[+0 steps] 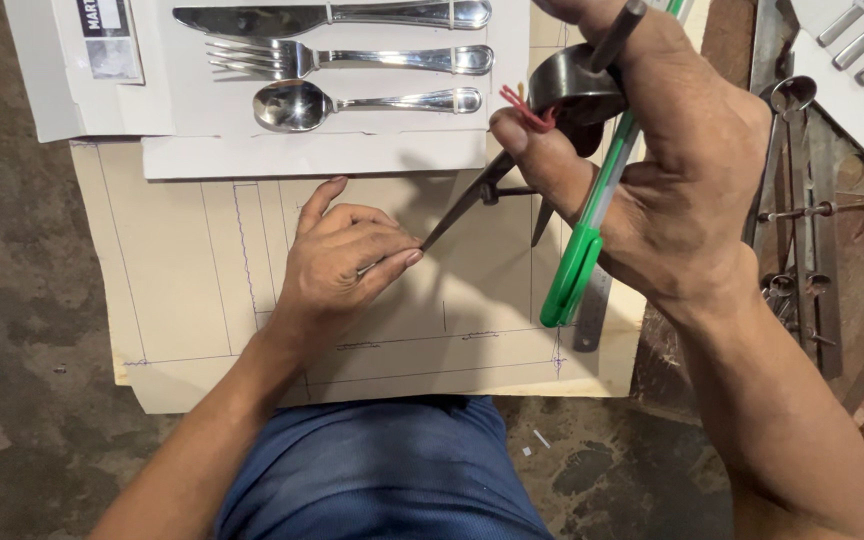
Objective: The person marks a wood panel using a ruler, a compass, and a pen. They first use the ruler and pen to draw straight lines, then use the compass to measure distances between markings on a cutlery set package and transfer them to the panel.
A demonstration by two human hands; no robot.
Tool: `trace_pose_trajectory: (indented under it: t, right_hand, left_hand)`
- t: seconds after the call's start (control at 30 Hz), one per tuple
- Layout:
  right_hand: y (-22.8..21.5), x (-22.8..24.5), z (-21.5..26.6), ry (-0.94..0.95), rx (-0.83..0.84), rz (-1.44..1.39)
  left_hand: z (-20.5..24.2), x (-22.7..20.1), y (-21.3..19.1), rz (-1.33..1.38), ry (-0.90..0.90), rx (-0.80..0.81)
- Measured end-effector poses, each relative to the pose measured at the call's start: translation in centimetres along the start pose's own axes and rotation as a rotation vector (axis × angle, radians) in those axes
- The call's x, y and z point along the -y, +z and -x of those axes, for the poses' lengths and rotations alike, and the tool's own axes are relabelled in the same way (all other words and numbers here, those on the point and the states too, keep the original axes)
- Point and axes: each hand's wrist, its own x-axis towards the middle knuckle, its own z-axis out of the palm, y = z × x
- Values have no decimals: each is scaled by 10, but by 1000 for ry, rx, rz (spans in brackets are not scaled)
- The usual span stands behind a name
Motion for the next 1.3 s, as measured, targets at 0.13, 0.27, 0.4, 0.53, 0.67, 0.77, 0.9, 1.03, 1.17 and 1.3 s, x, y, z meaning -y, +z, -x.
trace_pose_trajectory:
  t: [0.13, 0.27, 0.4, 0.53, 0.67, 0.77, 0.9, 1.03, 1.17, 1.3]
  right_hand:
    - [-1, -4, 4, -12, 1, -9]
    - [-2, -6, 6, -38, -1, 11]
    - [-2, -6, 6, -53, 1, 5]
    - [-2, -9, 8, -45, 9, 5]
    - [-5, -9, 9, -52, 17, -5]
    - [-4, -6, 5, -30, 15, -13]
    - [-1, -7, 3, -9, -8, -26]
    - [3, -21, 5, -78, -19, -56]
    - [6, -20, 26, 120, -2, -153]
    - [6, -19, 35, 184, 57, -167]
  left_hand:
    - [0, -1, 0, -9, 21, -6]
    - [0, -2, -1, -25, 30, -4]
    - [-1, -3, -2, -33, 41, 1]
    - [-3, -4, -3, -30, 36, 3]
    - [-1, -5, -3, -20, 29, 9]
    - [0, -2, -3, -16, 32, 8]
    - [1, 7, 5, -23, 60, -36]
    - [2, 14, 11, 11, 82, -98]
    - [6, 12, 8, 76, 35, -95]
    - [5, 8, 3, 62, 10, -57]
